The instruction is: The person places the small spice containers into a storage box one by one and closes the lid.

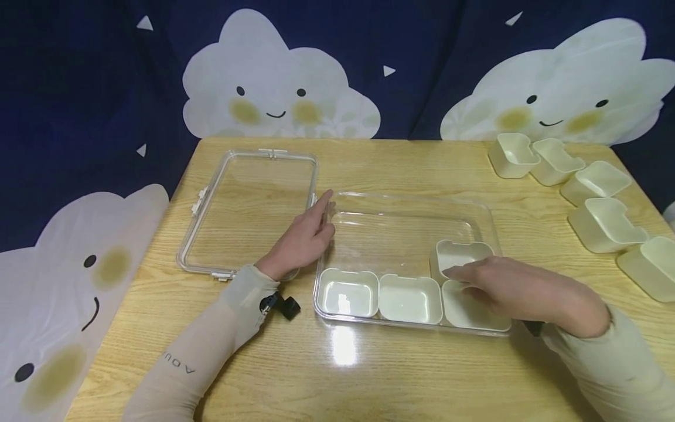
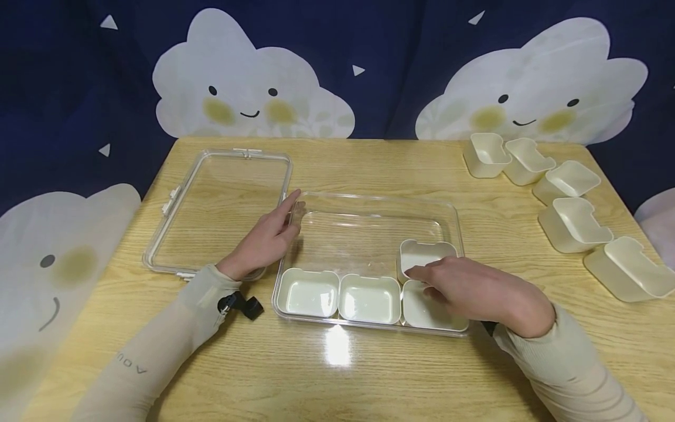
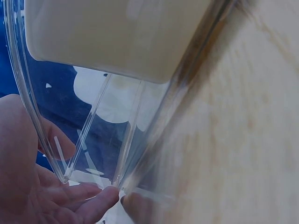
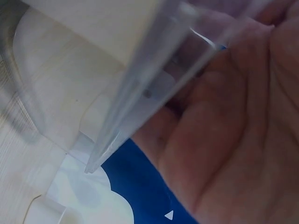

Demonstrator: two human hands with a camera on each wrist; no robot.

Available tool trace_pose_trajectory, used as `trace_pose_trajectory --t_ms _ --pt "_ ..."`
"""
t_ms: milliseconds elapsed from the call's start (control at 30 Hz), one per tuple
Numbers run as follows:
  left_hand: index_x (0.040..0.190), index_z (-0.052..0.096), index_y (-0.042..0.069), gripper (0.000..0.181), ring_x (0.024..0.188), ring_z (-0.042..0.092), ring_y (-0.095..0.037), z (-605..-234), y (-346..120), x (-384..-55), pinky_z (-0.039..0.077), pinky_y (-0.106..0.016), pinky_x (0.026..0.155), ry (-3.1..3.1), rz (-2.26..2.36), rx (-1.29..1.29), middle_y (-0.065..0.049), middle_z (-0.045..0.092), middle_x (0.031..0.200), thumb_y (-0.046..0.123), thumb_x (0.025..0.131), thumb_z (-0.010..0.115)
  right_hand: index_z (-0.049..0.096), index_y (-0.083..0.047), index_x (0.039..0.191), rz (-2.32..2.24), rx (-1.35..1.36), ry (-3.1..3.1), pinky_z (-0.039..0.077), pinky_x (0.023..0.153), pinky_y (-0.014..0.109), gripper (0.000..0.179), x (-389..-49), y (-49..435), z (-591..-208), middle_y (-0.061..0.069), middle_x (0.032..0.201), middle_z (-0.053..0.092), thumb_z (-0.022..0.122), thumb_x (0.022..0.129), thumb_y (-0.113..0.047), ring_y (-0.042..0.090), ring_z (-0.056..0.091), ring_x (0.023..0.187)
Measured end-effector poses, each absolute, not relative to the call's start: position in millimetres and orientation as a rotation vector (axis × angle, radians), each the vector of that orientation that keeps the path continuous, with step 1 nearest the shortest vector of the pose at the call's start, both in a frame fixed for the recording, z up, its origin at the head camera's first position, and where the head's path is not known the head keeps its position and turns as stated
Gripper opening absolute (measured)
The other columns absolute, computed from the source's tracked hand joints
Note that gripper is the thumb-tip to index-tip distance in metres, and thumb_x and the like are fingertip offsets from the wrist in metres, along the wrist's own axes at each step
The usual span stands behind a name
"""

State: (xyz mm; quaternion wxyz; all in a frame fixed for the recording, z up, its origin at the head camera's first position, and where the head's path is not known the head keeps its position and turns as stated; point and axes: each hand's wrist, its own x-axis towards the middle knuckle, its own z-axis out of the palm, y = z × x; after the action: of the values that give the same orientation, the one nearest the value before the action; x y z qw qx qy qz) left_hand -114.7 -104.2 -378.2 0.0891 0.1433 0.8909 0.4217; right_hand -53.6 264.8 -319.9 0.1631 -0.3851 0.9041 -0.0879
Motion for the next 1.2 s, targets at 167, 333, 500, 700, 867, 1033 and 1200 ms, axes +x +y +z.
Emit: trace_pose_trajectory --t_ms 167,333,500,700,867,1033,1200 --pt "0.168 0.014 0.014 0.073 0.147 0.044 -0.024 -378 -105 -115 0.033 -0.046 0.127 2.663 1.239 0.438 -0.016 0.041 0.165 0.023 0.102 0.042 0.069 -0.011 0.128 -0.265 -1.082 2.561 0.044 0.061 0.02 0.036 -54 265 -319 -0.016 0.076 0.056 0.07 0.092 -0.005 -0.003 0.044 0.068" --pt "0.168 0.014 0.013 0.073 0.153 0.037 -0.023 -379 -105 -116 0.03 -0.045 0.129 2.676 1.223 0.443 -0.015 0.034 0.169 0.023 0.102 0.042 0.069 -0.015 0.125 -0.245 -1.052 2.561 0.045 0.062 0.021 0.033 -54 265 -318 -0.016 0.077 0.057 0.071 0.092 -0.006 -0.003 0.045 0.069" --pt "0.168 0.013 0.013 0.073 0.152 0.037 -0.023 -379 -104 -116 0.029 -0.045 0.129 2.671 1.23 0.441 -0.014 0.033 0.169 0.023 0.102 0.043 0.07 -0.019 0.124 -0.237 -1.017 2.569 0.044 0.061 0.02 0.034 -53 266 -317 -0.015 0.076 0.056 0.066 0.094 -0.003 -0.002 0.044 0.068" --pt "0.168 0.013 0.014 0.074 0.138 0.047 -0.024 -379 -104 -115 0.034 -0.046 0.126 2.659 1.246 0.432 -0.017 0.042 0.163 0.022 0.101 0.043 0.069 -0.021 0.128 -0.241 -0.968 2.566 0.04 0.061 0.019 0.04 -52 267 -315 -0.013 0.076 0.056 0.061 0.095 0.001 0.0 0.042 0.067" --pt "0.168 0.011 0.015 0.075 0.128 0.052 -0.028 -378 -104 -114 0.038 -0.047 0.121 2.635 1.274 0.423 -0.021 0.05 0.154 0.022 0.101 0.043 0.069 -0.019 0.13 -0.234 -0.99 2.589 0.043 0.062 0.02 0.041 -51 269 -313 -0.012 0.084 0.063 0.066 0.094 -0.002 -0.001 0.045 0.07" --pt "0.168 0.011 0.016 0.075 0.139 0.047 -0.024 -377 -104 -113 0.033 -0.046 0.125 2.614 1.292 0.408 -0.013 0.033 0.169 0.022 0.101 0.042 0.068 -0.015 0.134 -0.211 -1.013 2.608 0.049 0.065 0.023 0.042 -51 271 -311 -0.008 0.1 0.073 0.07 0.093 -0.008 -0.001 0.05 0.073" --pt "0.168 0.011 0.017 0.074 0.141 0.044 -0.024 -377 -103 -113 0.033 -0.045 0.125 2.612 1.294 0.404 -0.011 0.032 0.17 0.022 0.101 0.042 0.068 -0.015 0.136 -0.202 -0.992 2.643 0.058 0.072 0.03 0.041 -51 276 -307 -0.002 0.112 0.077 0.069 0.095 -0.01 -0.001 0.059 0.079"
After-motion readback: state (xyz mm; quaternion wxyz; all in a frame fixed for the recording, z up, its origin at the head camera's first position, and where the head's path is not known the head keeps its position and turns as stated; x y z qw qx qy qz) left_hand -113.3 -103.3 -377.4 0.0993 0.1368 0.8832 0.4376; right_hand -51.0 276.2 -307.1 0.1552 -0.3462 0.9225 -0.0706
